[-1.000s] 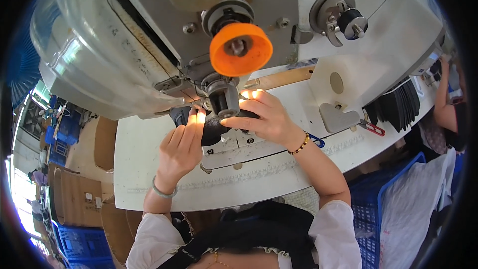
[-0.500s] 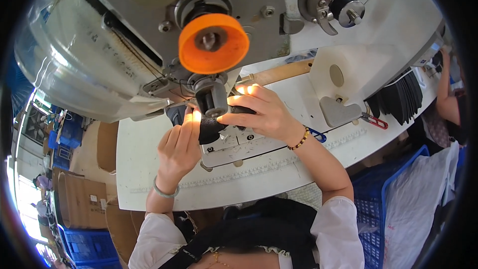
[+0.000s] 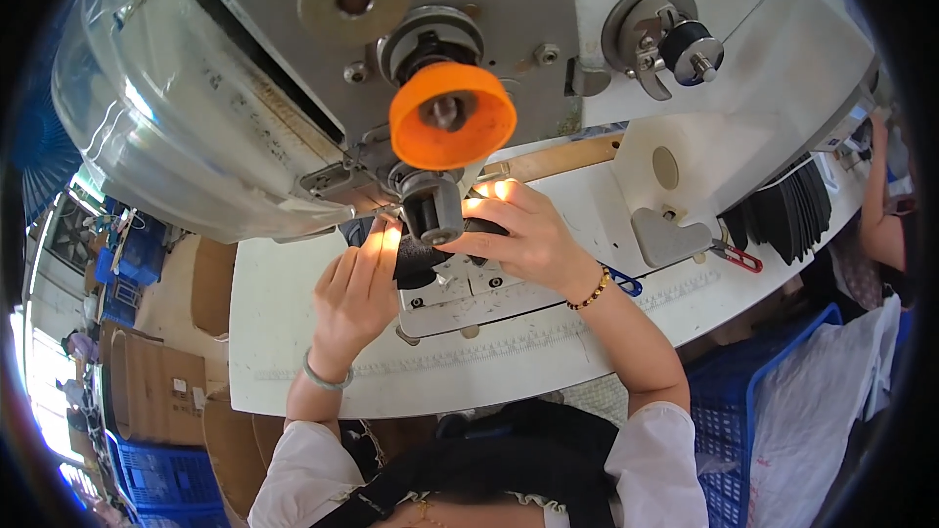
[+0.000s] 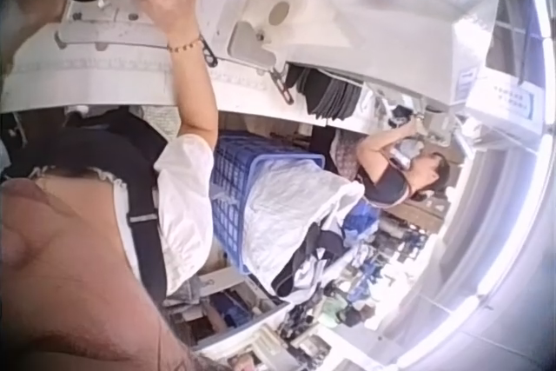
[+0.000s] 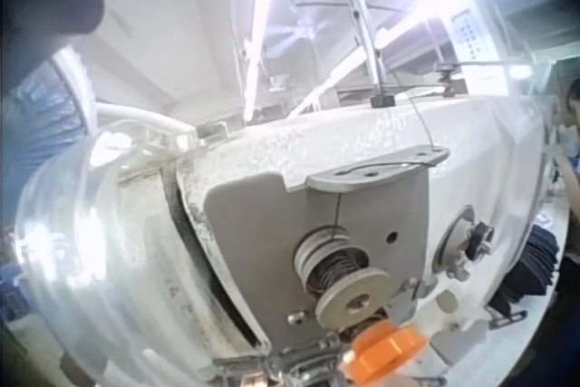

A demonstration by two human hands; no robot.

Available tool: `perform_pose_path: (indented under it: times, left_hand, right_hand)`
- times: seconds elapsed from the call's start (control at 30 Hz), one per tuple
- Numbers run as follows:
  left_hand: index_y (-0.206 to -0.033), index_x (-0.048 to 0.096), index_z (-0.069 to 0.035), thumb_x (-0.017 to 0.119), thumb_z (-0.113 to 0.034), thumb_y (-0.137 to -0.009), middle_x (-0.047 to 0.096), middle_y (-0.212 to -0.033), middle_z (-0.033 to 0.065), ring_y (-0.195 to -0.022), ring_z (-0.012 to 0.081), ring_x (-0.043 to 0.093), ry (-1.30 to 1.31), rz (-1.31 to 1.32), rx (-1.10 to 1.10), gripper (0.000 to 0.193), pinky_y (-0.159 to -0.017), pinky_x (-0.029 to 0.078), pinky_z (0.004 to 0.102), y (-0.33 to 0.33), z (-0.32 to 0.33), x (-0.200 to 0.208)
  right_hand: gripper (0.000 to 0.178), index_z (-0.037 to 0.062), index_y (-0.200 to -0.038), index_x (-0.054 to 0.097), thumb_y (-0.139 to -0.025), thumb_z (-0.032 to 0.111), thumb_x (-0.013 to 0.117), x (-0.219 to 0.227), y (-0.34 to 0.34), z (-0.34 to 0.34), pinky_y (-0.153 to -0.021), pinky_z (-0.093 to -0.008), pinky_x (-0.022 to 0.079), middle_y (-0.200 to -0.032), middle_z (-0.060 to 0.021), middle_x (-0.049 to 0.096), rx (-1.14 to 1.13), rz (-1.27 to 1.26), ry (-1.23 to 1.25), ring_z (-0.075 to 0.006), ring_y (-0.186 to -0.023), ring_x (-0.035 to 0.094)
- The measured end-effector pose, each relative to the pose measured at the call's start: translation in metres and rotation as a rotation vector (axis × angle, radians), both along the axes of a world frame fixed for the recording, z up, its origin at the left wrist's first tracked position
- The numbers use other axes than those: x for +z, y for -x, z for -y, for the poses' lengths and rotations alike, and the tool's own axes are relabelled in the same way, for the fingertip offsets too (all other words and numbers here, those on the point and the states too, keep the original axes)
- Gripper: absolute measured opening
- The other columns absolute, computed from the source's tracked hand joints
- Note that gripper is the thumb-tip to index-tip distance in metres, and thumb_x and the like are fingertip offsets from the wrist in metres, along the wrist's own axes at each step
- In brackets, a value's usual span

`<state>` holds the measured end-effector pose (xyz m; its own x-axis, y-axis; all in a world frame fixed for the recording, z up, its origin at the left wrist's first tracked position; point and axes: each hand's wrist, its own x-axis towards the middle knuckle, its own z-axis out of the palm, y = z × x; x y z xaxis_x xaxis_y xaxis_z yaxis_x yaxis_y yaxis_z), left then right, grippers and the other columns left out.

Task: Using a sewing machine to stitch together components of a shoe.

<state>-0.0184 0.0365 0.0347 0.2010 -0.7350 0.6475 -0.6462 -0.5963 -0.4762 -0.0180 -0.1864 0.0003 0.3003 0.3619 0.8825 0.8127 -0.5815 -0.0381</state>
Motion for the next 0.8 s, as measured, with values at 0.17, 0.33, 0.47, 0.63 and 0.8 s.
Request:
perform_pose_path:
  times: [0.17,0.33,0.47,0.63,0.8]
  left_hand:
    - [-0.092,0.059,0.006,0.053,0.001,-0.057,0.058,-0.091,0.0111,-0.056,0.01,0.044,0.024,0.014,0.01,0.035,-0.048,0.038,0.0199,0.0,0.003,-0.001]
    - [-0.09,0.057,0.005,0.053,0.004,-0.055,0.055,-0.085,0.0089,-0.056,0.013,0.046,0.065,-0.044,0.02,0.036,-0.049,0.04,0.0223,0.003,0.005,-0.003]
    - [-0.092,0.058,0.002,0.053,0.006,-0.053,0.054,-0.085,0.0079,-0.057,0.0155,0.049,0.118,-0.084,0.031,0.039,-0.05,0.041,0.0243,0.003,0.005,-0.007]
    - [-0.084,0.06,0.0,0.061,0.003,-0.061,0.057,-0.082,0.0071,-0.053,0.0128,0.045,0.276,-0.017,-0.183,0.023,-0.045,0.037,0.021,-0.008,0.003,-0.015]
    - [-0.081,0.061,-0.001,0.065,0.003,-0.066,0.057,-0.073,0.006,-0.048,0.0126,0.042,0.292,0.028,-0.329,0.015,-0.043,0.036,0.0206,-0.013,0.0,-0.021]
  right_hand:
    - [0.035,0.0167,-0.086,0.067,-0.054,0.005,0.063,0.002,-0.003,0.001,-0.065,-0.0317,0.046,-0.089,-0.0013,0.054,0.04,0.011,-0.018,-0.0206,-0.079,0.05]
    - [0.037,0.0177,-0.087,0.067,-0.056,-0.001,0.061,-0.003,-0.007,0.003,-0.063,-0.0314,0.045,-0.089,-0.0012,0.054,0.086,-0.049,-0.048,-0.0209,-0.076,0.049]
    - [0.039,0.0182,-0.088,0.067,-0.056,-0.002,0.06,-0.006,-0.011,0.003,-0.063,-0.0306,0.045,-0.09,-0.0012,0.055,0.103,-0.093,-0.059,-0.0208,-0.073,0.047]
    - [0.037,0.0133,-0.087,0.064,-0.058,-0.008,0.054,-0.002,-0.007,0.002,-0.059,-0.0282,0.041,-0.086,-0.0004,0.057,0.04,-0.024,-0.186,-0.0203,-0.069,0.046]
    - [0.04,0.0096,-0.086,0.063,-0.057,-0.015,0.047,0.005,-0.005,-0.001,-0.059,-0.0267,0.04,-0.081,-0.0012,0.062,0.092,-0.118,-0.363,-0.0197,-0.068,0.046]
